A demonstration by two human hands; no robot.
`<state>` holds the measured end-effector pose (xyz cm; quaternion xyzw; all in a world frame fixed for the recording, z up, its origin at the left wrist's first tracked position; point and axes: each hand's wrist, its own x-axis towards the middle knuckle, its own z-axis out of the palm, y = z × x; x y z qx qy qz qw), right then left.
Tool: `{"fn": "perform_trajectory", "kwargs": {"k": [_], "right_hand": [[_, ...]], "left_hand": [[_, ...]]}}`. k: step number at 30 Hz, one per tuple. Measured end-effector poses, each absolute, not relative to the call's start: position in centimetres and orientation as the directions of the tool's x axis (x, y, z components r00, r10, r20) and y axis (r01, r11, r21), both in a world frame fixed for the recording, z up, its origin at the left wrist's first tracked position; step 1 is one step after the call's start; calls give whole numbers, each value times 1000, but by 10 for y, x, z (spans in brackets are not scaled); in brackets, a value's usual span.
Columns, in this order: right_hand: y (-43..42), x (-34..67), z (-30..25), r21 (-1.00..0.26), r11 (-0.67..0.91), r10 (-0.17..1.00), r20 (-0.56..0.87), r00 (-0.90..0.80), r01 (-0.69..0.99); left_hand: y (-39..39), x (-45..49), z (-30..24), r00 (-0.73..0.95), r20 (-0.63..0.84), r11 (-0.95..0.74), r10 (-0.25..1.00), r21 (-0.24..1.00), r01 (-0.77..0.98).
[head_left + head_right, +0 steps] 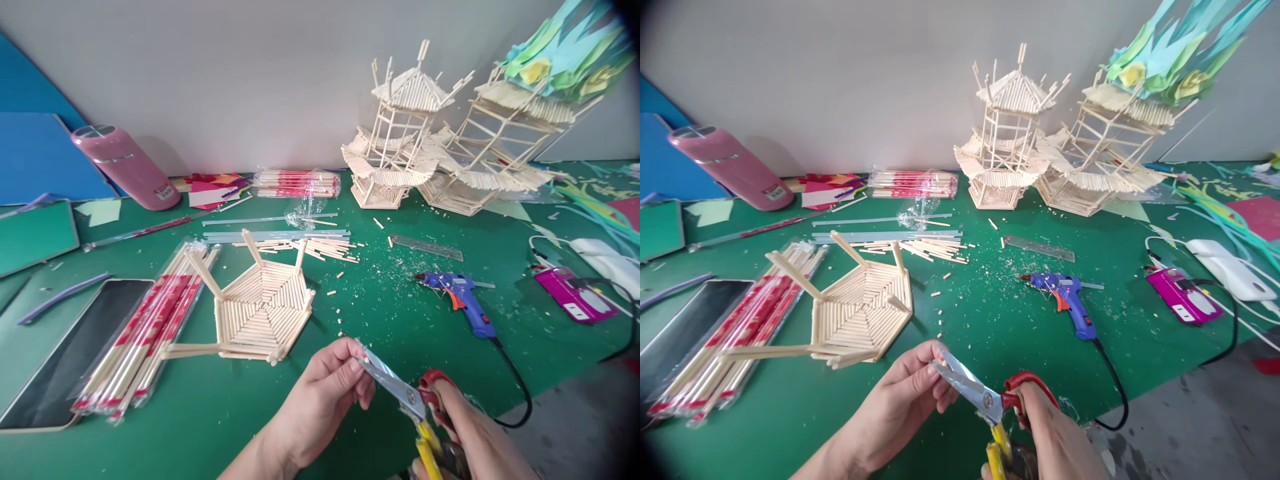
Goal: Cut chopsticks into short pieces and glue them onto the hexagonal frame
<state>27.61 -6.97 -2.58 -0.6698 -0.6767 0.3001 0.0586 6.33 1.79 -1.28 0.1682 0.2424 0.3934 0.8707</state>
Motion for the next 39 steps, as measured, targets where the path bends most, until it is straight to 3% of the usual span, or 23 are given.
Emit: {"fn": "perform_trajectory", "kwargs": {"k": [16,30,39], "right_hand": [[-67,282,-25,-382,91,951,-242,-194,920],[-65,274,-23,-452,-61,925,-361,-120,890],[-73,279,-34,-375,-24,944,-313,-102,927]], "left_hand": [[19,61,-19,618,-238,647,749,466,-604],[20,58,-17,613,-233,635,755,491,-596],[21,57,-15,627,-256,660,736,476,-581]]}}
